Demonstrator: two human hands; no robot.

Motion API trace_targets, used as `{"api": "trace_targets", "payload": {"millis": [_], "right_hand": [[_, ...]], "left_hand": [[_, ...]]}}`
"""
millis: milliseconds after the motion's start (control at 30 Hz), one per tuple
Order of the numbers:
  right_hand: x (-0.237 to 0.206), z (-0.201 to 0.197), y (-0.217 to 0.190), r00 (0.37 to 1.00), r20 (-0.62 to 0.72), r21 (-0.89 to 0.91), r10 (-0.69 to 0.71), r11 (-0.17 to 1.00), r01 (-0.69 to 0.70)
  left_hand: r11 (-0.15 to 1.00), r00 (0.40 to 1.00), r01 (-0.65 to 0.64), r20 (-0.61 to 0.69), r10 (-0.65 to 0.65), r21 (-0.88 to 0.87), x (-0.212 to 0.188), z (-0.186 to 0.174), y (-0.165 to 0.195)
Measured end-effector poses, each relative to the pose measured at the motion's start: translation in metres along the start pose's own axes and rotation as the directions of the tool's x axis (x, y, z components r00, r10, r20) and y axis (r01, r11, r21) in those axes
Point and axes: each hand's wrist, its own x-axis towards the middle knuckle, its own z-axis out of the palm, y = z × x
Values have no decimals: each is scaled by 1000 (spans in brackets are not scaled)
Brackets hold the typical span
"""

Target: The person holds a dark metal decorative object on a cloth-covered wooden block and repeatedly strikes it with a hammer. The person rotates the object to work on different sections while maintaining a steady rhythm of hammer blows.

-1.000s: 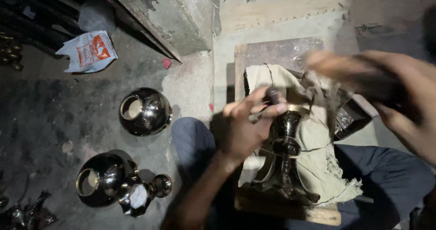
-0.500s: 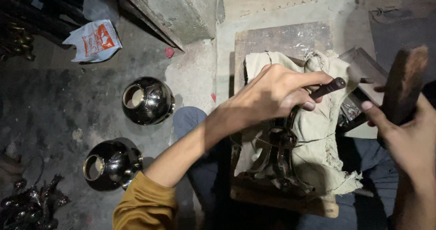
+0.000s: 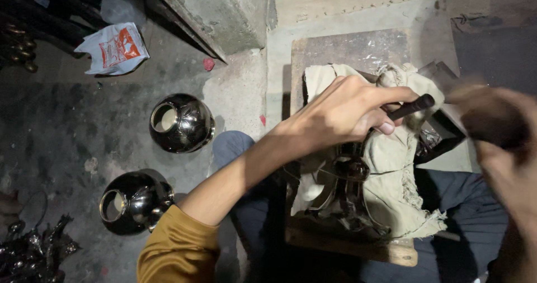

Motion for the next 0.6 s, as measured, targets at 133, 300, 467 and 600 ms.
{"api": "trace_targets", "payload": {"millis": [133,300,467,600], "right_hand": [[2,7,-1,922,-64,106,381,922,-373],[1,4,-5,970,24,8,240,971,-240],[17,-4,-35,968,11,178,251,952,-249],[22,-1,-56,976,25,-91,214,973,-211]], "left_hand": [[1000,1000,-3,7,3,1,-1,-3,-2],[997,997,65,48,-67,45,4,-7,5],[941,918,303,220,-331,153,21,-9,28],[873,816,447,313,-487,194,30,-12,42]]}}
